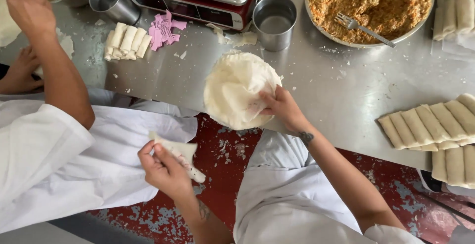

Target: Assembling spring rolls by placing filling on thin wrappers and rolling them into cylinders on a production table.

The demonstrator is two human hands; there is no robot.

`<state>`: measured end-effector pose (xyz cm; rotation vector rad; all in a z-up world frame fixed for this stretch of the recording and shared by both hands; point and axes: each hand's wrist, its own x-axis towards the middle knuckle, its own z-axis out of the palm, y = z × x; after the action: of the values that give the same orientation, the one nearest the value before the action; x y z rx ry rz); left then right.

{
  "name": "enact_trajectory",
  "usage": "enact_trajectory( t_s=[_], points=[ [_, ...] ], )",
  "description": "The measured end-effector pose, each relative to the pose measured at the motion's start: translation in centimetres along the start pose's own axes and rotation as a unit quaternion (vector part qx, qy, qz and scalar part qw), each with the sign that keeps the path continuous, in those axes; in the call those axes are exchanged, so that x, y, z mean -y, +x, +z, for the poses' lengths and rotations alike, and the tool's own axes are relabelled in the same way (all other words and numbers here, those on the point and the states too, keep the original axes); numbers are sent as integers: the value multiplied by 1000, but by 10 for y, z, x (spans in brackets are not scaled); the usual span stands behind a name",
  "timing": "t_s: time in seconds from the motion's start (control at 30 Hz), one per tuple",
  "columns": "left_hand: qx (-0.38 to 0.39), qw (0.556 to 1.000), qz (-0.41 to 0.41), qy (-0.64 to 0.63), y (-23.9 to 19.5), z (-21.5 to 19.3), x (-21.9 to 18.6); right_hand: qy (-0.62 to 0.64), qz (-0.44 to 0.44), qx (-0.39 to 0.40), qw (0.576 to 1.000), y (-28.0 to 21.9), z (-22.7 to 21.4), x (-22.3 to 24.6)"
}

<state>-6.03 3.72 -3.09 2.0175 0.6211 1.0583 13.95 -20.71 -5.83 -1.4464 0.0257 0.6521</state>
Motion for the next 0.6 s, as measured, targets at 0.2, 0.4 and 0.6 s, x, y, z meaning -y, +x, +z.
enact_trajectory(
  t_s=[0.2,0.4,0.6],
  points=[
    [-14,998,-12,64,-3,24,-35,20,-11,-62,998,-4,10,12],
    [19,998,-5,68,-5,24,-28,42,46,31,998,41,77,29],
    [2,995,-25,95,-4,12,-21,134,0,103,986,16,84,79]
  ],
)
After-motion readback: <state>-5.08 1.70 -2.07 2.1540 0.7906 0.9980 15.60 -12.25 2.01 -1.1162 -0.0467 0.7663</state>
